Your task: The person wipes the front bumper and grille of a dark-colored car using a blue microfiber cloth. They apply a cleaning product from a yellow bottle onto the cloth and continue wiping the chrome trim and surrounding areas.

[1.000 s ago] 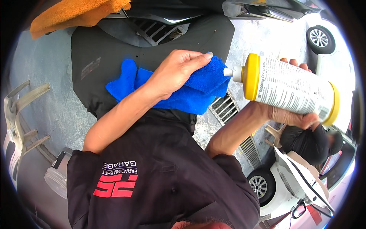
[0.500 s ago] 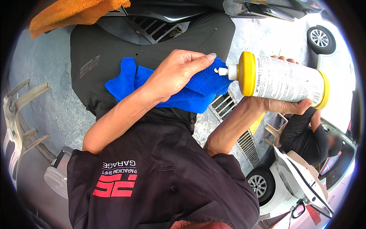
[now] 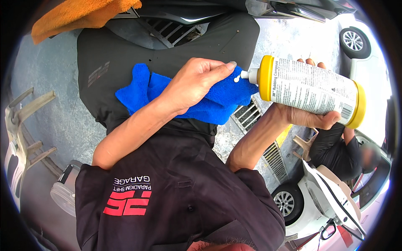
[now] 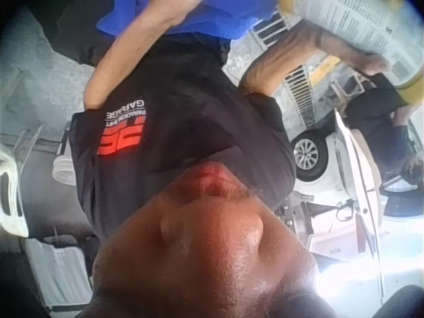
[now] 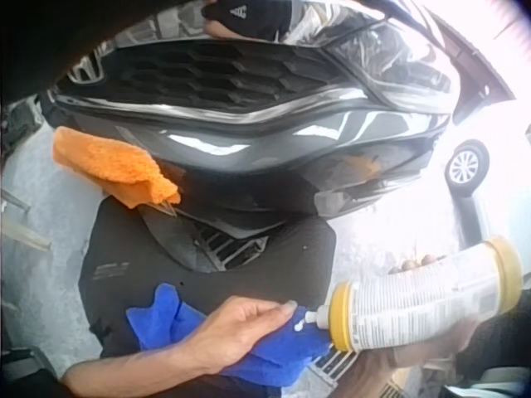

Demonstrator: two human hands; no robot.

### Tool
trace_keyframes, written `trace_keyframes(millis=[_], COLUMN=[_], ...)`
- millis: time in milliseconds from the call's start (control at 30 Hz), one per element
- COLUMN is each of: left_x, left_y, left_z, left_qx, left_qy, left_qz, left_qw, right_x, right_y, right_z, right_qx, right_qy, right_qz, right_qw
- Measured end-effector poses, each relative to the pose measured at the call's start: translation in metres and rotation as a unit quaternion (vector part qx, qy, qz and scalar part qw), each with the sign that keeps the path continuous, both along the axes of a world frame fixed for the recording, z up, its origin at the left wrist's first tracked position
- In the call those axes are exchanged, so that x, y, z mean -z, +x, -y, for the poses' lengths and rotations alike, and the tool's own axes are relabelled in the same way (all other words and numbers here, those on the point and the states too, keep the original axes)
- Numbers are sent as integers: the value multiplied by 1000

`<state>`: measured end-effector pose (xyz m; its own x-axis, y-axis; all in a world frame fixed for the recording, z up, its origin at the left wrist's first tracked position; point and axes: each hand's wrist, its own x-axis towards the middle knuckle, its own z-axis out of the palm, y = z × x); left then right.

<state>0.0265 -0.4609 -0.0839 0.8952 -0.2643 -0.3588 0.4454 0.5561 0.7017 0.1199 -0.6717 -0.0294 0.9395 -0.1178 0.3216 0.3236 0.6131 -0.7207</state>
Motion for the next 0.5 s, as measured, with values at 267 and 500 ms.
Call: trace_keyframes(millis=[267,500], left_x=[2,-5], left_y=[-21,-52], left_z=[-3,-17], left_qx=[-19,-26], left_qy=[-11,-37], left_qz=[-33,-101], left_qw=[999,994], right_x=[-16,119], right_y=[51,174], right_z=[53,117], right_qx=[150,-42], right_qy=[-412,-942], right_qz=[-63,-221], right_qw=[896,249])
